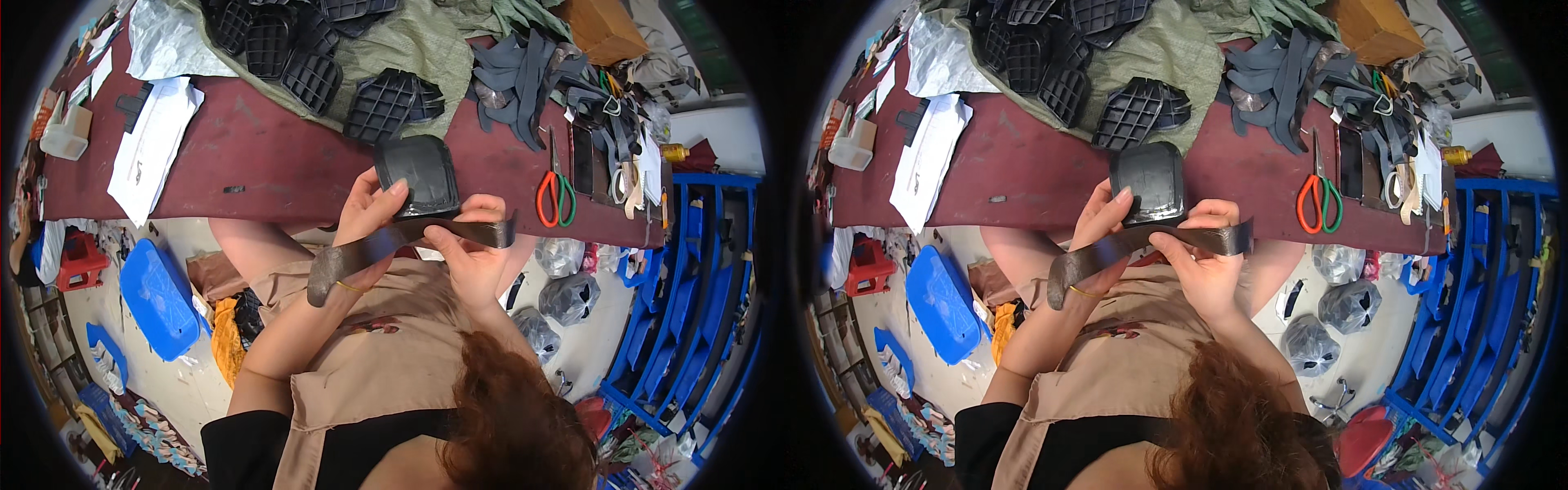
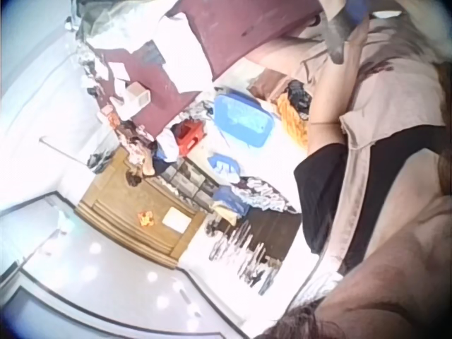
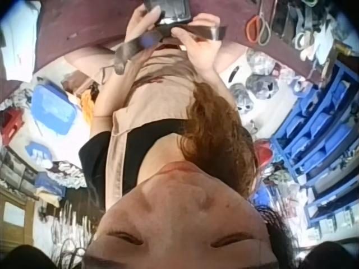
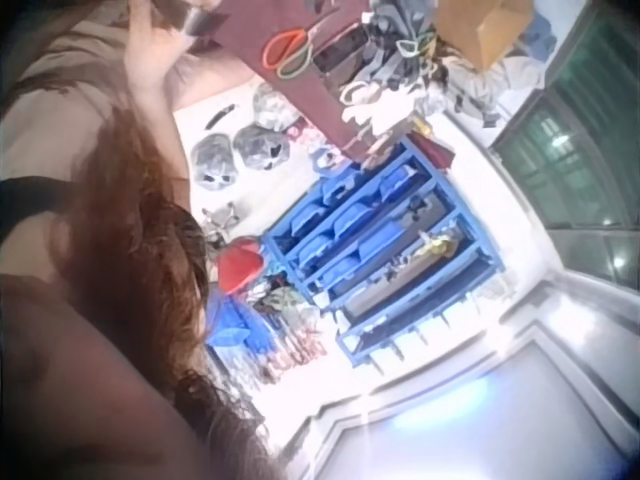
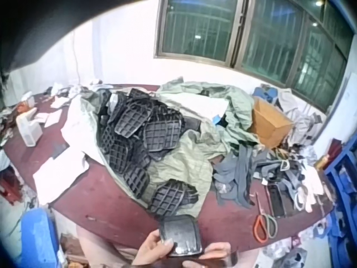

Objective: The recorder is assembling and inspecting various components for shoe manufacturing, such as attaching straps and checking soles.

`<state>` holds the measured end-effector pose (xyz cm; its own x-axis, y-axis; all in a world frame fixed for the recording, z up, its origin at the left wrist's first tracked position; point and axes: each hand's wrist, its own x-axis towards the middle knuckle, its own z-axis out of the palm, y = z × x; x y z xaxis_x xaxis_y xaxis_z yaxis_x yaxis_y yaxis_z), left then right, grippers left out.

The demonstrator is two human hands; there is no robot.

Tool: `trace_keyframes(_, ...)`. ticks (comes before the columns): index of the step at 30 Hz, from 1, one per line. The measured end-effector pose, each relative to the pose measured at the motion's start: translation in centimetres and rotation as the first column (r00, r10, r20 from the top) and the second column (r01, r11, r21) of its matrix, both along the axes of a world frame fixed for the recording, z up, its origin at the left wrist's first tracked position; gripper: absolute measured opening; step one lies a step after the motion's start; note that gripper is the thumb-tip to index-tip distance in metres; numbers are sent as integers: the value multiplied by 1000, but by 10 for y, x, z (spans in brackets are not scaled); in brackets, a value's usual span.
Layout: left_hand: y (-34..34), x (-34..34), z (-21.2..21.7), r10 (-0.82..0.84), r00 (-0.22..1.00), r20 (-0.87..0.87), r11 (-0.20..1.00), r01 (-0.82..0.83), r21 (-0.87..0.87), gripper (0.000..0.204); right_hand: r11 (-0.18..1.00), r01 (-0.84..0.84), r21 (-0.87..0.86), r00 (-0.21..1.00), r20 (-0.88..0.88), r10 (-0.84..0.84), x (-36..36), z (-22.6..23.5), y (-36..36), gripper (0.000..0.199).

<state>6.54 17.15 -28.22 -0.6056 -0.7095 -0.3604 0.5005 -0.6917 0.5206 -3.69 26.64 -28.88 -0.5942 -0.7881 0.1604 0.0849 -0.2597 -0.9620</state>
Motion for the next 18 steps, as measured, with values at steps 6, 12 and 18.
trace_keyframes(6, 1, 2, 3, -19, 997, -76, 998, 23, 56, 42, 1000, -6, 29, 994, 111, 3, 3, 9, -4, 40)
trace_keyframes(12, 2, 3, 2, -26, 998, -61, 999, 27, 19, 44, 999, -30, 45, 985, 169, 22, 5, 17, -7, 43)
trace_keyframes(18, -1, 11, -6, -74, 995, -62, 997, 75, 7, 42, 994, 41, 105, 979, -205, -19, -11, 23, 1, 28)
